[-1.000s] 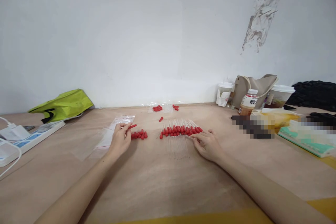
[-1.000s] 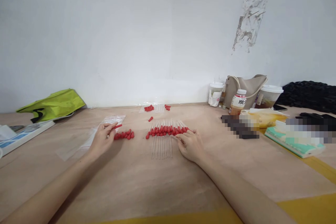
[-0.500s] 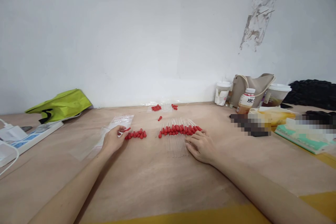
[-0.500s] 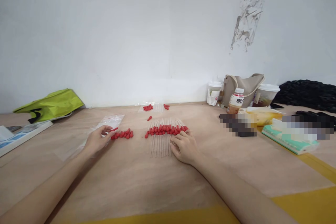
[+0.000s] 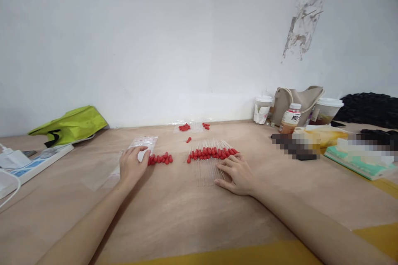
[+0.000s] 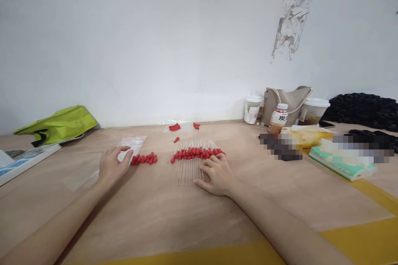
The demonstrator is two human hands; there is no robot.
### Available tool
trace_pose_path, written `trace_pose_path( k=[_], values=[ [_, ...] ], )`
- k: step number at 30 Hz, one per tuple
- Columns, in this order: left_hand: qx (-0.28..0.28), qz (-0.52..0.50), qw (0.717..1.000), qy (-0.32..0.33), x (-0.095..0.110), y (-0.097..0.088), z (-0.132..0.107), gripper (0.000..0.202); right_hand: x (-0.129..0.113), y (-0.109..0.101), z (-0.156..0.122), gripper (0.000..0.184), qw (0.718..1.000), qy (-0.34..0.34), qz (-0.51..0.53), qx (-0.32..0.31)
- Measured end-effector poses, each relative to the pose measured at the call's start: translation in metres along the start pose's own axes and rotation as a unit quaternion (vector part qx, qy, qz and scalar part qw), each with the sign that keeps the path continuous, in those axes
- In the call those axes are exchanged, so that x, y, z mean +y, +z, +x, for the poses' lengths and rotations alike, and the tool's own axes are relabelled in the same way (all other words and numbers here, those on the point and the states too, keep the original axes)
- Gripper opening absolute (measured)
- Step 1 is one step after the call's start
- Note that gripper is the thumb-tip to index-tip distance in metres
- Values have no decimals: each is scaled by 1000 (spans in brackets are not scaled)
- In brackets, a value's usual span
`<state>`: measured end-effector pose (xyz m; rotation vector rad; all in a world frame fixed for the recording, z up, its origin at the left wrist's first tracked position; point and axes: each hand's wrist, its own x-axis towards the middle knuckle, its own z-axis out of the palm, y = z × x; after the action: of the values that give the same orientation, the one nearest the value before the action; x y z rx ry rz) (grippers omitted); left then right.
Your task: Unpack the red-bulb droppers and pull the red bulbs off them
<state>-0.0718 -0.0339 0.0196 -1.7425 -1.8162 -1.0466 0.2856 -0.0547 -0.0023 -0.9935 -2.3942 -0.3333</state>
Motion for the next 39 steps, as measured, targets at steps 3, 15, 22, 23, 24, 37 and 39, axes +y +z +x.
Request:
trace_pose_path(
  k=[3, 15, 22, 23, 24, 37, 39],
  values=[
    [11, -3, 994, 105, 22, -2, -11, 20, 0, -1, 0, 45, 1000, 2, -5, -12],
    [-100, -9, 967, 233, 74, -6, -32, 18, 13, 1, 0, 32, 998, 45, 9, 42],
    [-132, 0, 965, 225, 99, 12, -12, 27, 26, 10, 0, 26, 994, 72, 14, 77],
    [-137, 2, 965, 223, 101, 17, -10, 28, 26, 11, 0, 25, 994, 72, 16, 82],
    [-142, 4, 965, 222, 102, 21, -9, 29, 26, 11, 0, 25, 993, 73, 19, 86],
    [-99, -30, 976, 190, 77, -9, -28, 17, 24, 14, 1, 24, 981, 65, 0, 182],
    [-89, -52, 967, 232, 74, -14, -32, 14, 20, 12, 2, 32, 980, 61, -3, 188]
  ],
)
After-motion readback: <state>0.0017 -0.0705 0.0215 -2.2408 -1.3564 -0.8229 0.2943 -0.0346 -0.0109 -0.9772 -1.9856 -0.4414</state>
